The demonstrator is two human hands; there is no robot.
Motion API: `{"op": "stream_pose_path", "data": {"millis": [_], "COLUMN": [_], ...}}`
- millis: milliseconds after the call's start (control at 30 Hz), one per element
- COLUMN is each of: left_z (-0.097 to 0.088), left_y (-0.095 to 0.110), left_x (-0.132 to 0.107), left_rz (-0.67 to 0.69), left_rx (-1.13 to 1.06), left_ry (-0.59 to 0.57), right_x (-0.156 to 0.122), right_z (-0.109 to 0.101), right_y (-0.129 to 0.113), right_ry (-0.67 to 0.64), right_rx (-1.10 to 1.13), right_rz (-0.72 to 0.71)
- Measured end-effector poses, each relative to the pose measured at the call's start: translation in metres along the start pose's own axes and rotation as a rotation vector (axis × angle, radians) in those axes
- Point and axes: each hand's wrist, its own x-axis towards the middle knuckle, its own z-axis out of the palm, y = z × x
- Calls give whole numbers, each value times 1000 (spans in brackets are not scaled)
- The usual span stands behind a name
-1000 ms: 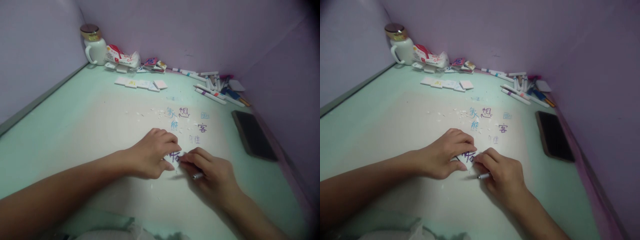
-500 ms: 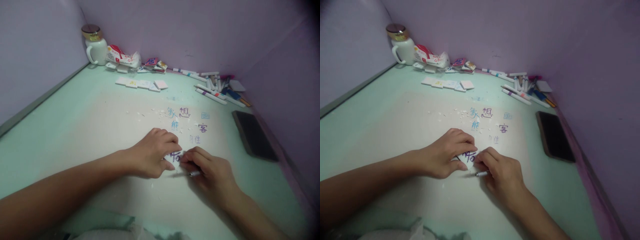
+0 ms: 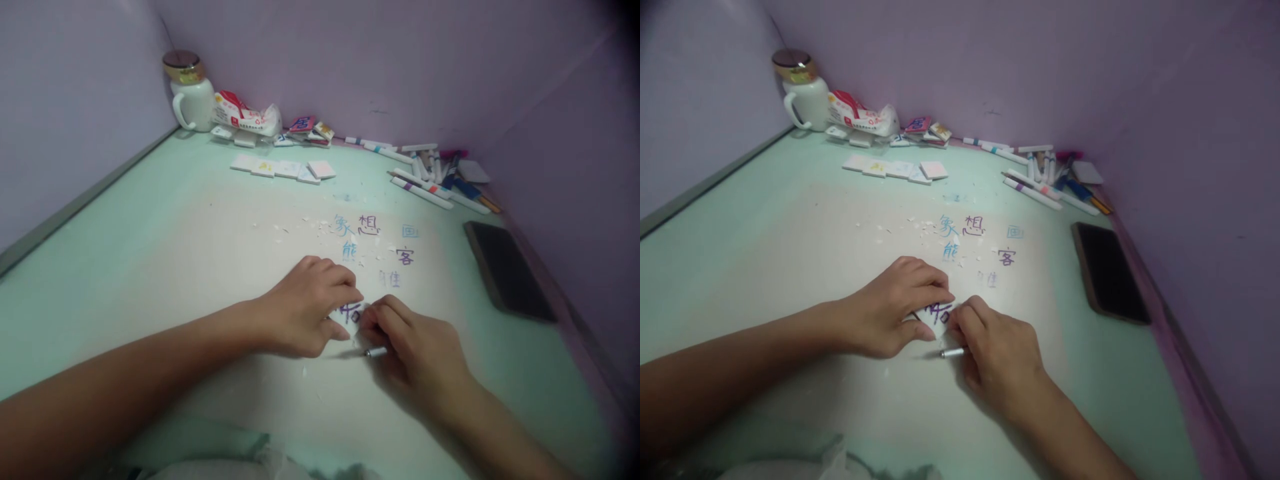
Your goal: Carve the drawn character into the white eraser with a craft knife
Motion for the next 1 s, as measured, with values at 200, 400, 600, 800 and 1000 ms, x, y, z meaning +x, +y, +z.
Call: {"op": "stream_pose_path", "data": {"millis": [200, 400, 600, 800, 1000], "left_z": [1, 2, 0, 1, 4], "left_y": [-2, -4, -4, -3, -2], "left_x": [-2, -2, -3, -7, -9], "left_rz": [-19, -8, -9, -7, -51], "left_rx": [10, -13, -35, -29, -7], "left_ry": [23, 22, 22, 67, 133], "right_x": [-11, -17, -17, -20, -22], "right_z": [-3, -6, -15, -16, -23], "right_y": [3, 9, 12, 13, 14], "right_ry": [4, 114, 31, -17, -72], "right_rx": [198, 249, 188, 223, 341], "right_rz": [18, 287, 638, 681, 448]}}
